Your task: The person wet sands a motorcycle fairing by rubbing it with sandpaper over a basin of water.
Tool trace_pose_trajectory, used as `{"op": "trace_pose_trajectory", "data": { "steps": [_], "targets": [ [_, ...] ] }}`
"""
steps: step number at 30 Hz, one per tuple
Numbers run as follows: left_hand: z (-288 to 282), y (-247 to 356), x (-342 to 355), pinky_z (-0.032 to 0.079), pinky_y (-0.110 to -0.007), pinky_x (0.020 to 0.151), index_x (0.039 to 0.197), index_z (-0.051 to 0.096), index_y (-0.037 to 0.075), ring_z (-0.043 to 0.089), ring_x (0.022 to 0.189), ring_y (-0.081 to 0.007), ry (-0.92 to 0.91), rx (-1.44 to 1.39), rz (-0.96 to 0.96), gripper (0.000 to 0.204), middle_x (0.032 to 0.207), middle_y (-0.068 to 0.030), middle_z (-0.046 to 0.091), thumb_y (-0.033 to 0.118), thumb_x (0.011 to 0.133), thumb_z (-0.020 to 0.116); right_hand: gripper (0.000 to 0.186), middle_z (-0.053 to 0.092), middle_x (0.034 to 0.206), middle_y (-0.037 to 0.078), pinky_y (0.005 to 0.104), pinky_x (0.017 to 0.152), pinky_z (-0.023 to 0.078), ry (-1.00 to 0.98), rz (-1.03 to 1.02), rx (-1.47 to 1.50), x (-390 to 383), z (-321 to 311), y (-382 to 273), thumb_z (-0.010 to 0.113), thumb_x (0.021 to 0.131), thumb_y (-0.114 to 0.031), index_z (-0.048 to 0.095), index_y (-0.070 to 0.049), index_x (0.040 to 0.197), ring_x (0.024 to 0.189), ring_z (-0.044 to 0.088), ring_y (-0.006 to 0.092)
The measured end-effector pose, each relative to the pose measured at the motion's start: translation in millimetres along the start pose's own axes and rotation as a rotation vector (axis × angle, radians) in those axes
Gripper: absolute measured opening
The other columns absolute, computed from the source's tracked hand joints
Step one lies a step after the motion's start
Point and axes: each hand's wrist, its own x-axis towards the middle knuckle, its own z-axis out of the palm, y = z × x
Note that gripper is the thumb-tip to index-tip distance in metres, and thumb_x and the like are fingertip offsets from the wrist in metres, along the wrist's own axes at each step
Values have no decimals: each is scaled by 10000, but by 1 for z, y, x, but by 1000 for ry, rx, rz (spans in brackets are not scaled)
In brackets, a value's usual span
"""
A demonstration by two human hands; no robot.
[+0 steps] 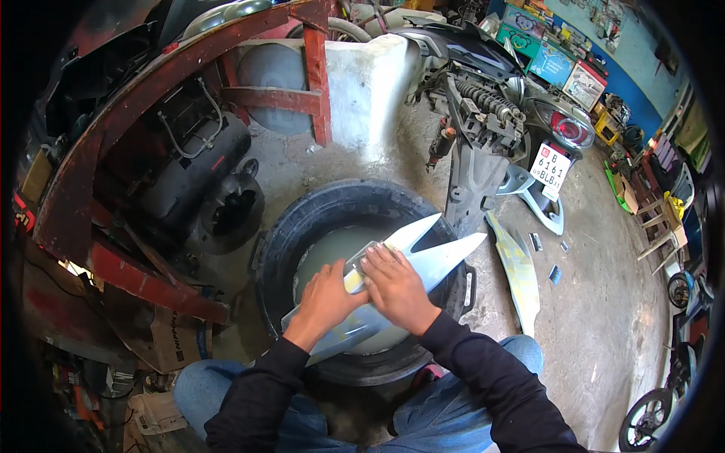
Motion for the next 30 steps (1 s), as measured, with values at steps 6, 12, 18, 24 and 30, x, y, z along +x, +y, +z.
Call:
{"op": "trace_pose_trajectory", "data": {
  "steps": [6,12,18,24,30],
  "targets": [
    [-6,7,-2,511,-513,988,1384,534,-73,631,1172,-456,-39,8,10,948,1227,-316,635,589,773,831,320,683,1309,226,521,1161,388,22,135,-90,4,-2,18,611,952,-153,719,23,1196,1324,587,381],
    [-9,15,-1,511,-511,988,1380,535,-72,635,1158,-457,-73,-2,11,957,1231,-311,633,605,770,828,315,664,1320,248,518,1132,418,70,165,-224,13,-10,41,609,940,-126,705,46,1187,1320,583,391],
    [-9,10,-3,507,-518,989,1360,543,-74,634,1147,-469,-47,-5,15,943,1228,-316,630,608,773,825,316,678,1302,236,500,1109,441,30,99,-105,13,-10,45,632,940,-133,707,37,1196,1311,598,365],
    [-5,6,-2,506,-521,989,1341,555,-71,636,1142,-469,-53,4,-14,925,1214,-329,631,603,770,828,279,701,1192,258,472,1041,475,73,-58,-63,10,-6,2,576,923,-80,712,72,1113,1167,653,396],
    [-4,4,-2,505,-522,991,1357,546,-76,641,1137,-465,-22,32,27,938,1206,-328,637,595,767,832,318,662,1296,253,498,1108,444,8,-46,-151,7,0,6,638,932,-115,695,27,1210,1273,607,413]
  ]
}}
